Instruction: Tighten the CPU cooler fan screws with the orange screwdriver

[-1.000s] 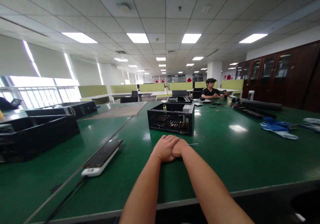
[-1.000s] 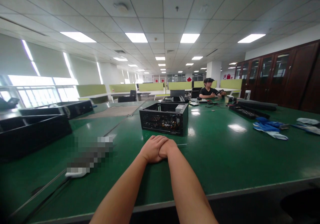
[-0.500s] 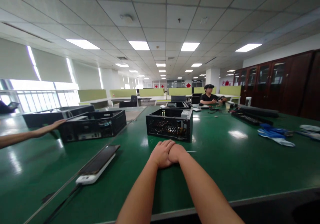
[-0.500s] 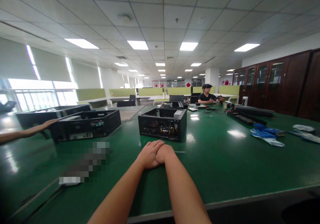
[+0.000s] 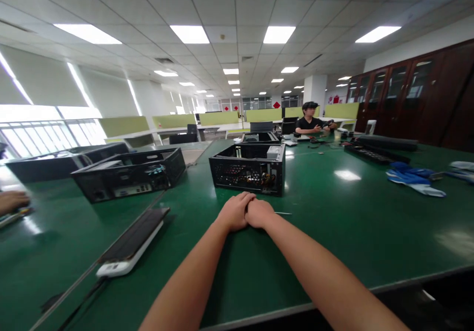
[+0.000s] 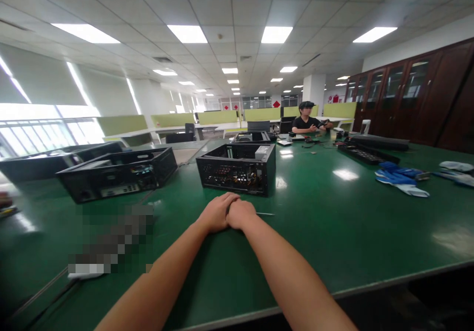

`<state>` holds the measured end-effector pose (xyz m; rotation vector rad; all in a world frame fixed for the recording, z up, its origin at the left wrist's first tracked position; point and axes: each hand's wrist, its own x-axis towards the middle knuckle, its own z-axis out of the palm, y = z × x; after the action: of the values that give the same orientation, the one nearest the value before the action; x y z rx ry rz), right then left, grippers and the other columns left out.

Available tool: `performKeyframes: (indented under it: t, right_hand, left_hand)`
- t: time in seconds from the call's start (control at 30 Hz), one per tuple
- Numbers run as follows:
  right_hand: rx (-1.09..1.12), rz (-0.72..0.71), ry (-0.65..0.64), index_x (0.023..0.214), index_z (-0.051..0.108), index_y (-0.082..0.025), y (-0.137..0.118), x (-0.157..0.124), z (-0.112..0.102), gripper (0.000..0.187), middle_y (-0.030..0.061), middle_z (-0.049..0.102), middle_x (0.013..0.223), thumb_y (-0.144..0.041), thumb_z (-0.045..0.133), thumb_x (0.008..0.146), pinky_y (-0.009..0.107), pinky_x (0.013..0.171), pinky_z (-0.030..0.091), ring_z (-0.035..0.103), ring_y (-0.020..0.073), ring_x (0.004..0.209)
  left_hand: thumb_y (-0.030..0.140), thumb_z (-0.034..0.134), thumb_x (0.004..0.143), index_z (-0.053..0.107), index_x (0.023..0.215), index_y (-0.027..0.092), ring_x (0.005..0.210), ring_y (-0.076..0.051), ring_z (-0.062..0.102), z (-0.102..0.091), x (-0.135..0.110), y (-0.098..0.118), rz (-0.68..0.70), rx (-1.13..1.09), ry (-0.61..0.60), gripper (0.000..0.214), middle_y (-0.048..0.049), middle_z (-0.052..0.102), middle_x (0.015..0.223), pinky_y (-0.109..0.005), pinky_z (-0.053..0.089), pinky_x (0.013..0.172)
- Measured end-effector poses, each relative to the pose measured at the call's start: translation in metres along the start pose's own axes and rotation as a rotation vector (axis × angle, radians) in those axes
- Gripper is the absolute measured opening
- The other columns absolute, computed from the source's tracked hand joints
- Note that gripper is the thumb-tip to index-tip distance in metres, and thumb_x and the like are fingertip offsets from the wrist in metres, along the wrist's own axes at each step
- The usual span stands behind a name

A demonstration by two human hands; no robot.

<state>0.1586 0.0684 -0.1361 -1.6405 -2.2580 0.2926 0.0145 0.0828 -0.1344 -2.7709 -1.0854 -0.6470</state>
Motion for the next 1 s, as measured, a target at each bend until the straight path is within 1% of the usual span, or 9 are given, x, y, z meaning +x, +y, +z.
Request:
performKeyframes:
  t: [0.1, 0.17, 0.3, 0.47, 0.57, 0.63, 0.77, 0.9, 1.0]
  right_hand:
    - [0.012, 0.024, 0.03, 0.135, 0.064, -0.02, 0.004, 0.008, 0.003, 0.038, 0.0115, 0.066, 0.137, -0.038, 0.068, 0.102, 0.049, 0.094, 0.06, 0.069, 0.0266, 0.113]
    - [0.024, 0.029, 0.037, 0.135, 0.064, -0.019, 0.006, 0.011, 0.005, 0.039, 0.0115, 0.066, 0.136, -0.038, 0.068, 0.102, 0.049, 0.094, 0.06, 0.069, 0.0266, 0.113]
    - [0.07, 0.022, 0.034, 0.135, 0.064, -0.019, 0.01, 0.013, 0.01, 0.039, 0.0114, 0.066, 0.135, -0.038, 0.068, 0.102, 0.049, 0.093, 0.06, 0.069, 0.0264, 0.112]
    - [0.13, 0.014, 0.022, 0.137, 0.063, -0.02, 0.012, 0.018, 0.013, 0.04, 0.0115, 0.067, 0.136, -0.038, 0.066, 0.103, 0.05, 0.095, 0.06, 0.069, 0.0267, 0.113]
    - [0.162, 0.022, -0.005, 0.141, 0.061, -0.021, 0.009, 0.022, 0.014, 0.04, 0.0112, 0.069, 0.135, -0.034, 0.063, 0.103, 0.049, 0.097, 0.058, 0.071, 0.0272, 0.114]
    - [0.181, 0.043, -0.003, 0.14, 0.064, -0.026, 0.006, 0.025, 0.016, 0.041, 0.0093, 0.073, 0.134, -0.029, 0.06, 0.099, 0.044, 0.096, 0.058, 0.073, 0.0294, 0.115]
    - [0.223, 0.059, 0.037, 0.134, 0.067, -0.026, 0.004, 0.029, 0.018, 0.043, 0.0104, 0.075, 0.13, -0.028, 0.057, 0.093, 0.044, 0.093, 0.057, 0.074, 0.0325, 0.111]
    - [0.266, 0.04, 0.084, 0.131, 0.067, -0.027, 0.005, 0.028, 0.014, 0.041, 0.0107, 0.076, 0.128, -0.027, 0.057, 0.091, 0.044, 0.092, 0.057, 0.074, 0.0332, 0.111]
    - [0.309, 0.043, 0.113, 0.125, 0.067, -0.028, 0.001, 0.021, 0.006, 0.037, 0.0108, 0.074, 0.129, -0.026, 0.059, 0.089, 0.047, 0.096, 0.054, 0.073, 0.0341, 0.113]
  left_hand:
    - [0.012, 0.06, 0.076, 0.059, 0.132, 0.02, 0.114, -0.028, 0.067, 0.007, 0.006, -0.017, -0.007, -0.129, 0.05, 0.056, -0.0108, 0.069, 0.124, -0.041, 0.055, 0.1]
    - [0.01, 0.058, 0.075, 0.059, 0.132, 0.021, 0.11, -0.026, 0.068, 0.012, 0.008, -0.025, -0.019, -0.205, 0.049, 0.057, -0.0098, 0.068, 0.122, -0.04, 0.056, 0.097]
    - [0.009, 0.058, 0.078, 0.056, 0.135, 0.022, 0.114, -0.023, 0.067, 0.018, 0.011, -0.029, -0.047, -0.368, 0.053, 0.058, -0.0098, 0.065, 0.129, -0.037, 0.056, 0.102]
    - [0.005, 0.056, 0.075, 0.058, 0.135, 0.024, 0.12, -0.024, 0.066, 0.018, 0.014, -0.032, -0.094, -0.496, 0.041, 0.063, -0.0093, 0.065, 0.131, -0.038, 0.056, 0.106]
    - [0.004, 0.052, 0.074, 0.06, 0.137, 0.027, 0.124, -0.025, 0.066, 0.019, 0.01, -0.039, -0.186, -0.529, 0.005, 0.068, -0.0091, 0.066, 0.135, -0.041, 0.055, 0.11]
    - [0.003, 0.051, 0.074, 0.061, 0.139, 0.029, 0.126, -0.027, 0.066, 0.02, 0.008, -0.044, -0.217, -0.535, 0.005, 0.07, -0.0095, 0.067, 0.135, -0.043, 0.054, 0.112]
    - [0.005, 0.053, 0.074, 0.064, 0.136, 0.031, 0.125, -0.027, 0.068, 0.021, 0.008, -0.05, -0.183, -0.564, 0.069, 0.068, -0.0084, 0.07, 0.135, -0.044, 0.056, 0.111]
    - [0.007, 0.049, 0.078, 0.068, 0.132, 0.031, 0.118, -0.025, 0.071, 0.023, 0.01, -0.053, -0.158, -0.611, 0.101, 0.062, -0.0078, 0.074, 0.127, -0.042, 0.059, 0.106]
    - [0.005, 0.045, 0.066, 0.073, 0.124, 0.028, 0.119, -0.025, 0.071, 0.025, 0.008, -0.057, -0.245, -0.58, 0.123, 0.068, -0.0076, 0.075, 0.125, -0.046, 0.057, 0.11]
